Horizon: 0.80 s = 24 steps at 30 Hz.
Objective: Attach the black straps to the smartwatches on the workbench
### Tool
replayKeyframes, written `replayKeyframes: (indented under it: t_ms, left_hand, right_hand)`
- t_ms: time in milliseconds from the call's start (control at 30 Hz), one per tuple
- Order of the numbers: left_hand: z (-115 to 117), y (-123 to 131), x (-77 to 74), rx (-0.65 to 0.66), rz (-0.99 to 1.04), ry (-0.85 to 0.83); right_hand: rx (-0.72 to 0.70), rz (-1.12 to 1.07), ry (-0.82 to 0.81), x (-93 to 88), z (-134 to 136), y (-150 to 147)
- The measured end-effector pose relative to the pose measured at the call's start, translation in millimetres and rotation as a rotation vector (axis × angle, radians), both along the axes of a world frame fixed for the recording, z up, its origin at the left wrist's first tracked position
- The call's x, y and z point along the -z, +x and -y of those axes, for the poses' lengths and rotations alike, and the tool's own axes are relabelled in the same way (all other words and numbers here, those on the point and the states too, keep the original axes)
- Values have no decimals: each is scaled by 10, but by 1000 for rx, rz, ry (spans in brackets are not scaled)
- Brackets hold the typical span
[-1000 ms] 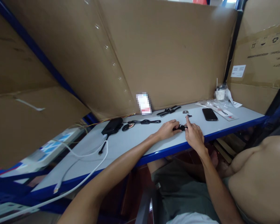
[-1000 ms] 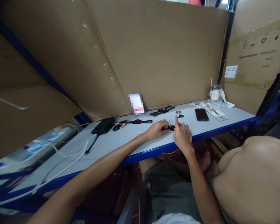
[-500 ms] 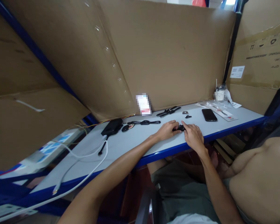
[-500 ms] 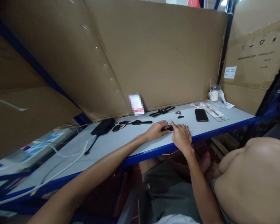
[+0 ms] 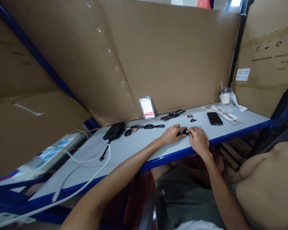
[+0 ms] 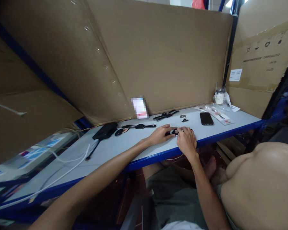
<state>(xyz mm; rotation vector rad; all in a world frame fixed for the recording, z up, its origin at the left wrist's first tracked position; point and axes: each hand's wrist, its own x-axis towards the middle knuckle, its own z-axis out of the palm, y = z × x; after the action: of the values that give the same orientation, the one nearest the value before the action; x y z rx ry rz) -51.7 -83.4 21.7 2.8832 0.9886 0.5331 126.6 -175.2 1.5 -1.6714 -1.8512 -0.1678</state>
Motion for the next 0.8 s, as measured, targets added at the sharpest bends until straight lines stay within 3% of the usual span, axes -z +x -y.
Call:
replayKeyframes:
  t_ms: [533,700,800]
  left_hand:
    - [2,-5,10,-87,89,-88]
    - [-4,-7,22,-68,77,-66]
    - [-2,-7,23,-69,72,-56]
  right_hand:
    - [-30,44,6,8,19,28]
    - [82,117,-109,27,10,-17]
    - [111,120,-90,34,12,-25]
